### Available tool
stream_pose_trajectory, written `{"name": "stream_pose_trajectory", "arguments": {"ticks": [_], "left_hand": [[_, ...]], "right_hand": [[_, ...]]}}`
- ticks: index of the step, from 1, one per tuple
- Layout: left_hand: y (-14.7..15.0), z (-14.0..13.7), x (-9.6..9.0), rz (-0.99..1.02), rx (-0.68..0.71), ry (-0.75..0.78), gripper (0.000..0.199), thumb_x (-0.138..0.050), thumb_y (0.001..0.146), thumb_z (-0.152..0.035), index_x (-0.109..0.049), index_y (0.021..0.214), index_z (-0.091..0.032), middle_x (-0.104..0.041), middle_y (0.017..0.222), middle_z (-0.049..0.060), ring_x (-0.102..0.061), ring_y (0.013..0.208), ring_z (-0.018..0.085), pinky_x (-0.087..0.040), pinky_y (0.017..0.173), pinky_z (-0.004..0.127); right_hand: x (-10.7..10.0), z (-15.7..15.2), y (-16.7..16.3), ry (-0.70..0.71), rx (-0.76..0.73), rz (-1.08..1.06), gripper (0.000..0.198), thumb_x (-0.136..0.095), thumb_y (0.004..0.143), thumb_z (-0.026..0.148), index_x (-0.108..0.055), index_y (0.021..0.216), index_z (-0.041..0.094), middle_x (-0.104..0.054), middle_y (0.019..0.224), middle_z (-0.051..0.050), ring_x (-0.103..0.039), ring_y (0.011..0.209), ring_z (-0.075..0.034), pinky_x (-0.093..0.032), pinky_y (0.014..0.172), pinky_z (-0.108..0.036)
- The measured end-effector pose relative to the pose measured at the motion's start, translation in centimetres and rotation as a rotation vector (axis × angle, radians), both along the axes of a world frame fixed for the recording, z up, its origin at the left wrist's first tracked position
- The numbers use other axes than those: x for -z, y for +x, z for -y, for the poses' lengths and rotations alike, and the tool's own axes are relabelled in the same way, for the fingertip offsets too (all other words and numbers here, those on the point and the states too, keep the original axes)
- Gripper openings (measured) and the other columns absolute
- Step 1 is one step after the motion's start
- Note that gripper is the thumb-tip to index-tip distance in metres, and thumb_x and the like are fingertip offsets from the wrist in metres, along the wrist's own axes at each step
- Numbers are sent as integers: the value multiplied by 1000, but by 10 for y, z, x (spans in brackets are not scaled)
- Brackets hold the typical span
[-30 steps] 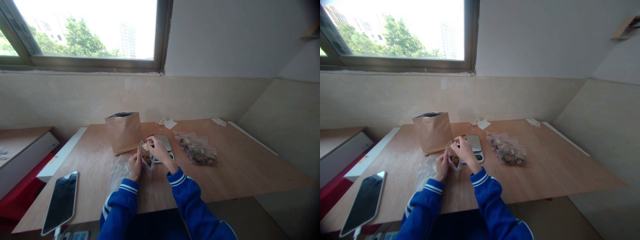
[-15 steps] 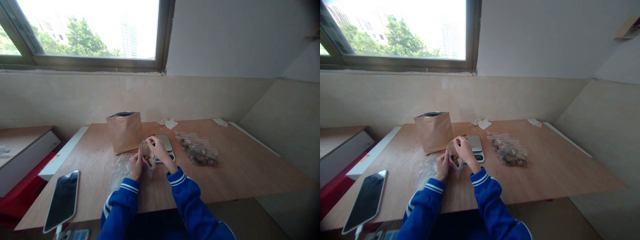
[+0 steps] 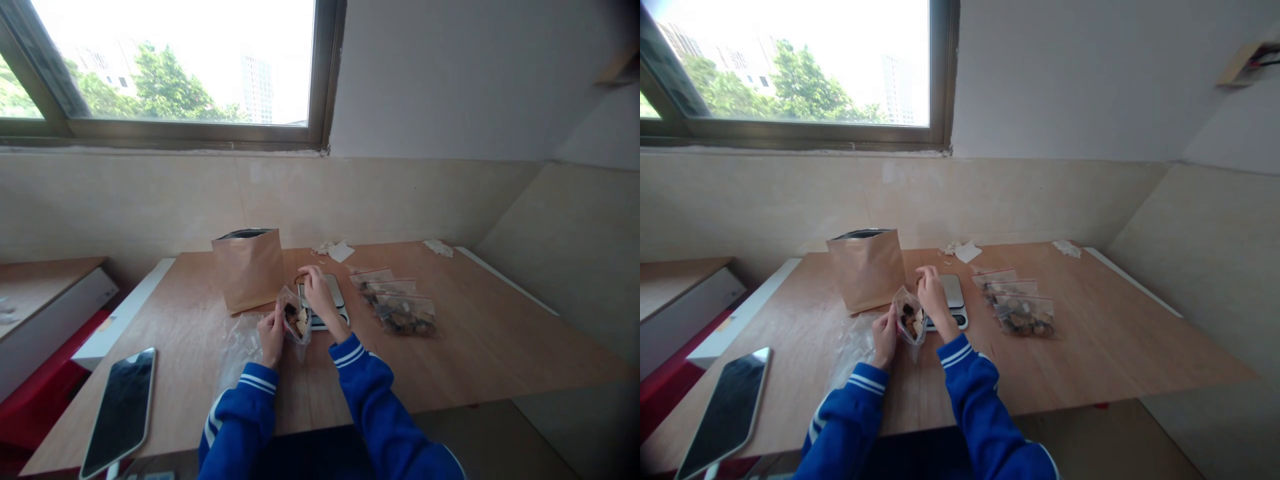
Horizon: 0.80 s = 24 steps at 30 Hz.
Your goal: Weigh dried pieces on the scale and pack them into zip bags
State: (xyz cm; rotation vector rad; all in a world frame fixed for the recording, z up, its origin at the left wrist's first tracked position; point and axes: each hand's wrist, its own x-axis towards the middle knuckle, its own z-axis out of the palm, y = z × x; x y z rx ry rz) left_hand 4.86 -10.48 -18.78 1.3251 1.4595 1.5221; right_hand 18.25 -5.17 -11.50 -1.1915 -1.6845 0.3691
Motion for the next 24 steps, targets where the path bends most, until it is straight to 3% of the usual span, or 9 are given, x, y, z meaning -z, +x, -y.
{"name": "stream_pose_trajectory", "arguments": {"ticks": [3,6,10,14,17,20,24], "left_hand": [[1,1,-2,24,5,-8,64,-42,86,-64,-43,39,-21,-41,36,-2,-39,37,11,-30,44,25],[1,0,-3,32,0,3,65,-42,85,-65,-43,39,-20,-41,35,-1,-39,38,11,-31,45,25],[1,-1,-2,50,-6,-18,65,-42,84,-67,-44,39,-20,-43,36,-1,-40,37,11,-32,45,26],[1,-2,1,47,-11,-22,66,-42,84,-67,-44,39,-20,-42,36,-1,-40,37,11,-31,45,26],[1,-2,1,48,-10,-11,65,-42,85,-66,-43,39,-20,-42,36,-1,-40,38,11,-31,45,26],[1,0,-1,54,-12,2,64,-43,85,-65,-43,40,-20,-41,36,-2,-39,39,11,-30,45,25],[1,1,-3,71,-3,-22,65,-41,85,-66,-43,40,-20,-42,37,-1,-39,39,11,-30,45,25]], "right_hand": [[24,-23,11,-65,21,103,39,-37,81,3,-61,109,16,-57,120,-12,-52,118,-19,-39,105,-38],[44,-38,16,-134,-40,261,38,-44,82,5,-60,116,14,-54,130,-15,-48,125,-21,-35,108,-42],[53,-45,20,-151,-23,411,28,-48,86,10,-61,111,11,-61,117,-18,-55,114,-24,-41,101,-43],[45,-44,22,-172,16,254,17,-50,87,13,-63,97,14,-66,103,-13,-61,102,-22,-45,95,-39],[33,-34,22,-248,-3,-126,18,-52,87,24,-57,101,16,-68,91,-7,-65,84,-18,-52,78,-34],[13,-14,23,-355,-145,-390,27,-53,85,35,-53,105,16,-67,79,-2,-62,62,-14,-51,58,-26],[-16,17,20,-564,-403,-245,21,-59,83,31,-57,99,18,-64,66,2,-54,47,-10,-43,46,-21]]}}
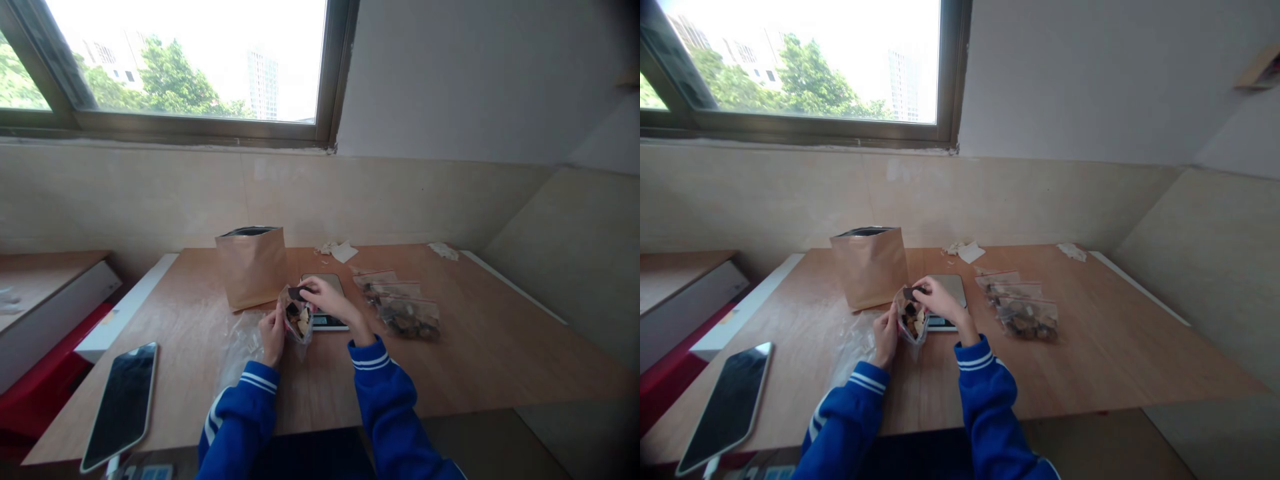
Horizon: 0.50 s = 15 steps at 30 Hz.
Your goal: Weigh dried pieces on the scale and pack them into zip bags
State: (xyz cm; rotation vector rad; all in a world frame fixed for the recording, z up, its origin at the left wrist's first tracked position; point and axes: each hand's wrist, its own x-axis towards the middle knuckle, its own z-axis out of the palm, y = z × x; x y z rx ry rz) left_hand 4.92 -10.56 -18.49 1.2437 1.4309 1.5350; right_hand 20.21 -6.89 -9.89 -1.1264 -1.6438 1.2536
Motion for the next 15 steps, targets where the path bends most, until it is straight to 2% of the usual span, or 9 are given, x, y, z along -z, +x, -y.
{"name": "stream_pose_trajectory", "arguments": {"ticks": [3,6,10,13,15], "left_hand": [[0,1,-1,-5,-4,6,64,-41,85,-66,-42,41,-20,-42,38,-1,-39,40,11,-31,45,25],[0,1,-2,-2,1,34,62,-42,85,-66,-41,42,-20,-41,39,-2,-40,42,11,-33,47,25],[1,2,-3,62,36,31,61,-43,84,-66,-42,43,-21,-42,39,-2,-40,41,11,-33,46,25],[3,1,-3,130,64,23,61,-42,85,-66,-46,45,-20,-43,39,-2,-41,40,11,-33,44,25],[4,0,-2,208,60,18,59,-44,84,-66,-47,48,-19,-44,41,-2,-41,40,10,-32,43,24]], "right_hand": [[-9,13,-12,0,-35,229,13,-61,80,21,-60,93,18,-63,61,2,-57,50,-12,-43,48,-22],[-4,17,-29,159,69,407,20,-63,75,9,-60,93,18,-68,76,-3,-66,73,-19,-49,65,-27],[1,20,-44,237,73,427,35,-58,81,10,-54,115,18,-70,94,-9,-67,93,-23,-50,80,-32],[-4,27,-40,333,117,393,24,-50,89,15,-57,111,18,-67,105,-10,-63,103,-22,-47,91,-35],[-4,35,-32,432,207,375,19,-45,93,20,-59,106,19,-64,109,-10,-59,109,-22,-44,98,-38]]}}
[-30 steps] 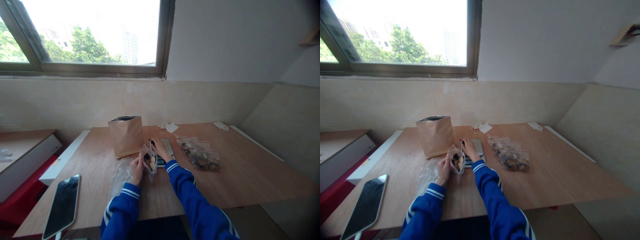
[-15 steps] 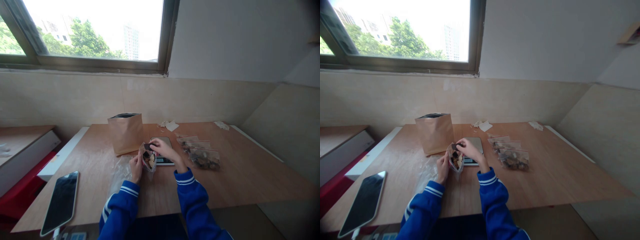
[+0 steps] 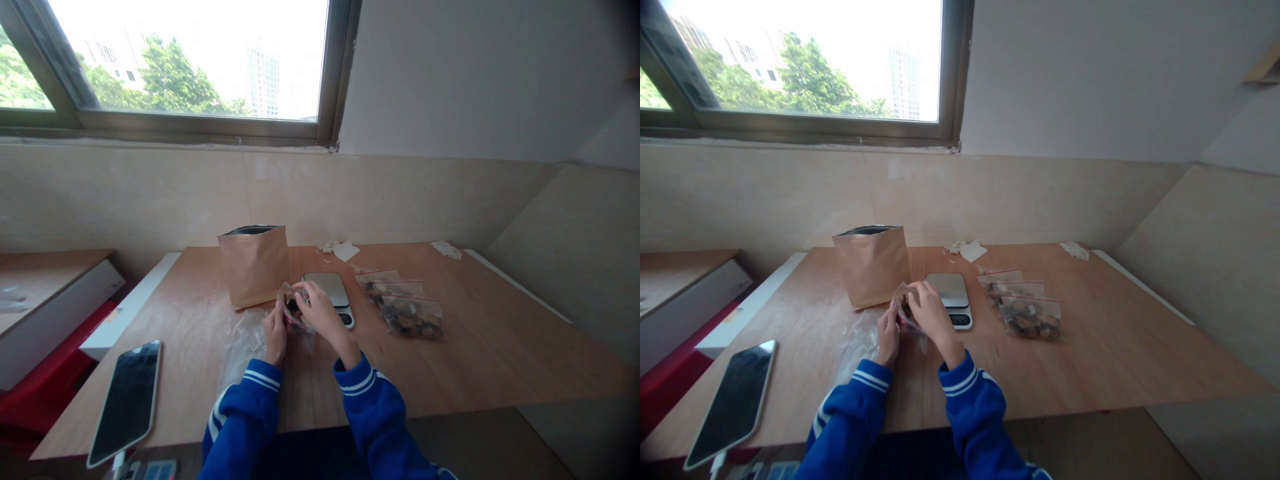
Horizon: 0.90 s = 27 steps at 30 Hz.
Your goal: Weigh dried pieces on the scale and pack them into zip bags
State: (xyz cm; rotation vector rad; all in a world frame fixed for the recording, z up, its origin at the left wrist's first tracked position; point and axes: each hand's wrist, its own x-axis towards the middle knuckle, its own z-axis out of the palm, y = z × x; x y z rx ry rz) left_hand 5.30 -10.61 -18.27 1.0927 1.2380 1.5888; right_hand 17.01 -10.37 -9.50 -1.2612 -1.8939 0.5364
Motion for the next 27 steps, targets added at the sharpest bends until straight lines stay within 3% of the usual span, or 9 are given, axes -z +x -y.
{"name": "stream_pose_trajectory", "arguments": {"ticks": [3,6,8,14,17,21,24,27], "left_hand": [[1,-1,0,132,11,-16,56,-47,84,-64,-50,53,-18,-50,45,-1,-43,42,10,-34,44,23],[2,-1,0,168,45,2,55,-48,84,-63,-55,56,-16,-58,53,2,-52,50,12,-42,52,24],[2,0,-1,147,61,22,56,-47,84,-64,-58,57,-16,-62,58,4,-57,57,14,-47,60,26],[2,7,-8,49,150,103,56,-39,89,-60,-63,63,-17,-65,66,6,-62,69,18,-49,75,31],[0,10,-8,-87,147,194,52,-35,93,-55,-66,74,-18,-66,75,7,-61,76,19,-48,78,32],[-4,8,-3,-290,-100,314,38,-42,93,-49,-63,83,-19,-62,88,7,-58,89,21,-45,86,34],[-6,1,2,-239,-279,238,36,-53,88,-48,-56,109,-18,-59,107,9,-56,101,21,-43,92,36],[-5,-5,6,-110,-78,103,44,-52,88,-50,-53,119,-18,-60,115,10,-56,109,22,-44,94,36]], "right_hand": [[15,14,13,94,122,-61,28,-49,93,33,-55,116,18,-58,120,-13,-53,117,-25,-41,102,-44],[42,26,20,14,167,-159,60,-64,83,44,-42,133,18,-51,133,-17,-50,122,-29,-43,101,-47],[56,31,22,-64,148,-247,70,-67,79,45,-38,136,19,-53,134,-17,-54,120,-28,-47,97,-46],[56,30,22,-92,131,-362,29,-59,86,40,-64,107,20,-69,111,-10,-64,103,-24,-50,89,-38],[52,30,24,-74,108,-405,23,-58,87,39,-69,93,21,-73,98,-7,-66,95,-23,-50,87,-36],[53,33,31,-117,144,-594,25,-62,84,43,-70,86,19,-73,89,-7,-67,88,-23,-50,83,-36],[54,37,37,-176,200,-703,28,-65,80,47,-68,81,19,-72,83,-6,-66,82,-22,-50,77,-34],[51,42,41,-203,227,-829,29,-67,78,48,-65,78,20,-70,80,-4,-64,79,-21,-50,74,-33]]}}
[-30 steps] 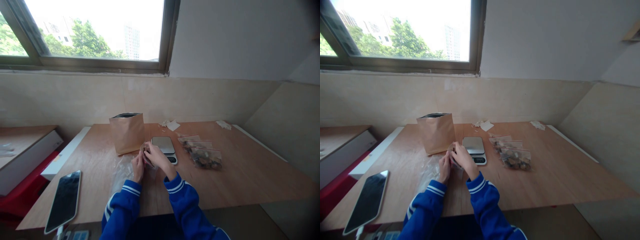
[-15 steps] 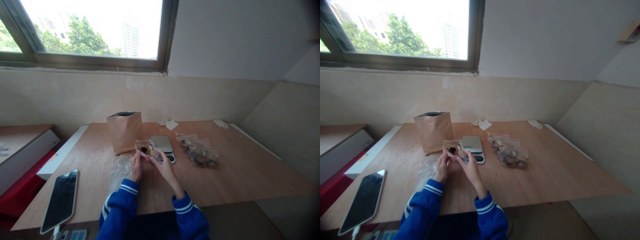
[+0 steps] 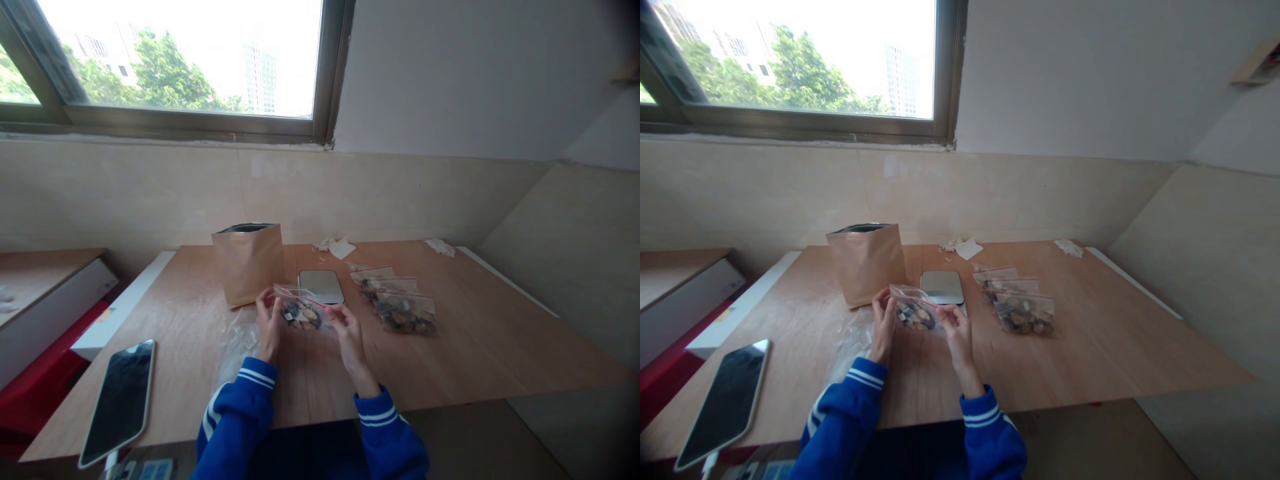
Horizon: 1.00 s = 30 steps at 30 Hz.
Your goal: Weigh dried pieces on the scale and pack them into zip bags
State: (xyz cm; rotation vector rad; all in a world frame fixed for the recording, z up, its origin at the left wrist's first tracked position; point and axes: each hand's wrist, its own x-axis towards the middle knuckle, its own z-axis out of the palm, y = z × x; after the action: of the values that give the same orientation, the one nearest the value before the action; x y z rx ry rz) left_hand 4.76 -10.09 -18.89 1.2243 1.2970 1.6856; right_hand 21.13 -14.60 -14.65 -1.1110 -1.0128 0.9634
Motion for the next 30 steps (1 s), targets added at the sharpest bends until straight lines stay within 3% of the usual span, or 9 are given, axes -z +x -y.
{"name": "stream_pose_trajectory", "arguments": {"ticks": [3,5,8,11,13,17,20,25,30], "left_hand": [[4,1,3,23,256,-68,42,-57,85,-51,-61,110,-18,-65,111,9,-60,105,22,-47,90,32],[7,4,3,19,327,-98,43,-65,79,-50,-62,108,-18,-69,95,6,-65,84,18,-50,75,28],[9,7,0,29,371,-140,43,-68,76,-49,-60,104,-17,-63,69,-2,-54,50,10,-44,52,23],[8,6,-5,-27,348,-40,37,-71,76,-45,-63,99,-17,-66,80,2,-60,65,13,-47,62,24],[7,6,-7,-107,361,13,33,-71,76,-42,-65,96,-17,-68,89,4,-62,80,16,-47,72,26],[6,8,-9,-222,409,-14,33,-71,77,-42,-66,98,-17,-68,87,3,-61,80,17,-46,72,27],[6,11,-11,-218,432,-9,33,-69,78,-42,-65,101,-18,-69,96,4,-61,89,19,-46,80,29],[6,12,-13,-233,430,-56,33,-64,81,-45,-69,99,-18,-70,95,5,-62,91,22,-47,84,32],[9,9,-8,-103,408,-89,36,-62,82,-49,-67,101,-19,-71,101,6,-63,98,23,-47,87,32]], "right_hand": [[-4,4,1,-10,30,-161,29,-70,74,48,-61,76,21,-68,77,-2,-64,76,-20,-50,72,-32],[-7,6,3,-18,19,-197,29,-71,72,48,-60,74,21,-68,77,-3,-64,75,-21,-50,72,-33],[-11,7,16,-15,-32,-79,31,-71,72,50,-63,73,20,-71,83,-5,-65,81,-22,-50,77,-34],[-16,5,41,20,-59,144,31,-68,76,50,-66,72,19,-72,93,-7,-65,89,-24,-49,81,-34],[-19,3,59,51,-62,313,29,-65,79,48,-66,72,19,-72,88,-6,-65,86,-23,-49,80,-34],[-22,3,78,106,-32,564,23,-59,86,40,-64,74,21,-72,81,-5,-67,81,-23,-49,78,-33],[-13,1,73,138,5,494,24,-56,88,43,-62,80,22,-73,83,-6,-69,84,-23,-50,78,-33],[21,-8,52,84,121,118,36,-60,82,57,-59,83,21,-72,74,-7,-70,72,-23,-55,72,-37],[44,-13,42,-16,12,-35,48,-77,67,54,-61,98,20,-75,93,-10,-71,90,-28,-56,80,-40]]}}
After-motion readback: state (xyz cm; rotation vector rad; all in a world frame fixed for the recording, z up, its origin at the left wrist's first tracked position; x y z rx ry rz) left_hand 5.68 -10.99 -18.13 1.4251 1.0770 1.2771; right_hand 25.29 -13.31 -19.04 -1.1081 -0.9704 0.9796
